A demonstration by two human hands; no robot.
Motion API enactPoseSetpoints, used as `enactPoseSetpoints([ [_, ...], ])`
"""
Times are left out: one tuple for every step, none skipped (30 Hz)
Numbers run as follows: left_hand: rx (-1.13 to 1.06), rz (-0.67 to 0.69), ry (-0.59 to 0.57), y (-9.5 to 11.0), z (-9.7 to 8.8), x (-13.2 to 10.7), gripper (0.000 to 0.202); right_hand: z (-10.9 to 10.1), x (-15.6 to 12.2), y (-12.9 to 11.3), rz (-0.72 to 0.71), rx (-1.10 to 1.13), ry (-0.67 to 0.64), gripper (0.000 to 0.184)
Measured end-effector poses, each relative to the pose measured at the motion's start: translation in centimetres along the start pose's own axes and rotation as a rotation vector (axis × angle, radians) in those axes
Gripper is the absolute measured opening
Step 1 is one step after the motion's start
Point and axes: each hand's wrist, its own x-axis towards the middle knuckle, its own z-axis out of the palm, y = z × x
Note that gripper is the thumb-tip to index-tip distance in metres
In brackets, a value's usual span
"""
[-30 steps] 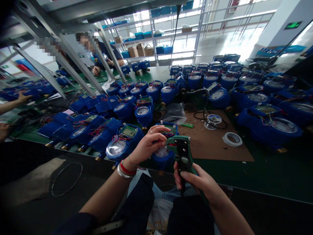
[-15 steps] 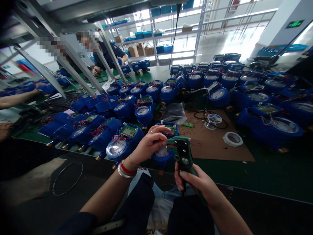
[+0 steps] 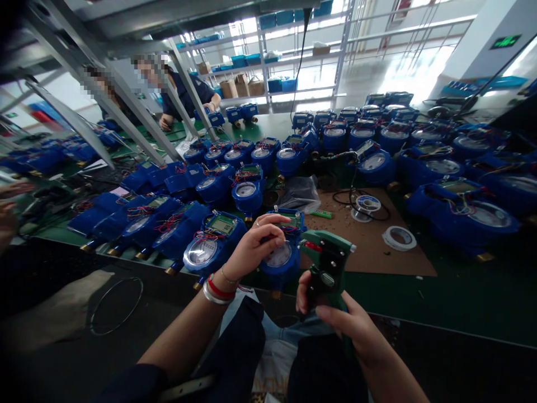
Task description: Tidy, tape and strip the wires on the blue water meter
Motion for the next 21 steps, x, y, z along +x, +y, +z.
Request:
enactPoseSetpoints([
  [-0.005,-0.007,0.008,-0.1,0.0,0.0,0.009,-0.1,-0.2,0.0,-0.029,-0.007,0.011,0.040],
  [-0.011,-0.011,0.016,-0.1,0.0,0.0,0.008,-0.2,-0.3,0.0,-0.037,-0.018,0.013,0.041],
  [-0.016,-0.015,0.022,-0.2,0.0,-0.1,0.008,-0.2,-0.5,0.0,-0.035,-0.031,0.009,0.040],
  [-0.019,-0.016,0.028,-0.2,0.0,-0.1,0.008,-0.3,-0.6,0.0,-0.029,-0.043,0.005,0.039],
  [-0.020,-0.014,0.034,-0.2,0.0,-0.1,0.007,-0.3,-0.7,0.0,-0.020,-0.052,0.004,0.038],
  [-0.020,-0.011,0.039,-0.2,0.1,0.0,0.007,-0.3,-0.8,0.0,-0.010,-0.058,0.002,0.037],
  [-0.019,-0.006,0.043,-0.2,0.2,0.0,0.007,-0.3,-0.8,0.0,0.001,-0.061,-0.005,0.036],
  [-0.017,0.002,0.045,-0.2,0.3,0.0,0.007,-0.2,-0.9,0.0,0.009,-0.064,-0.018,0.036],
  [-0.015,0.013,0.045,-0.1,0.4,0.0,0.007,-0.2,-0.9,0.1,0.014,-0.066,-0.030,0.036],
  [-0.014,0.026,0.044,-0.1,0.5,0.1,0.007,-0.1,-0.9,0.1,0.021,-0.069,-0.037,0.035],
  [-0.014,0.038,0.040,0.0,0.5,0.1,0.008,-0.1,-0.9,0.1,0.027,-0.072,-0.039,0.036],
  [-0.014,0.049,0.034,0.2,0.6,0.1,0.009,-0.1,-0.9,0.0,0.029,-0.076,-0.033,0.036],
  [-0.013,0.056,0.025,0.3,0.5,0.0,0.011,-0.1,-0.9,0.0,0.029,-0.081,-0.022,0.036],
  [-0.009,0.059,0.015,0.4,0.4,0.0,0.013,-0.1,-1.0,0.0,0.029,-0.088,-0.017,0.036],
  [-0.003,0.059,0.003,0.6,0.3,-0.1,0.014,-0.2,-1.1,0.0,0.031,-0.095,-0.018,0.036],
  [0.008,0.059,-0.009,0.7,0.1,-0.2,0.015,-0.3,-1.2,0.0,0.033,-0.104,-0.024,0.037],
  [0.023,0.060,-0.020,0.8,-0.1,-0.3,0.015,-0.4,-1.4,-0.1,0.040,-0.114,-0.029,0.037],
  [0.044,0.061,-0.030,0.8,-0.3,-0.4,0.015,-0.5,-1.6,-0.1,0.052,-0.123,-0.031,0.037],
  [0.070,0.064,-0.041,0.9,-0.5,-0.5,0.016,-0.5,-1.7,-0.2,0.064,-0.131,-0.032,0.037],
  [0.097,0.069,-0.053,0.9,-0.6,-0.6,0.016,-0.5,-1.9,-0.3,0.076,-0.135,-0.030,0.038],
  [0.122,0.077,-0.069,0.9,-0.8,-0.7,0.017,-0.5,-2.0,-0.4,0.089,-0.137,-0.030,0.038],
])
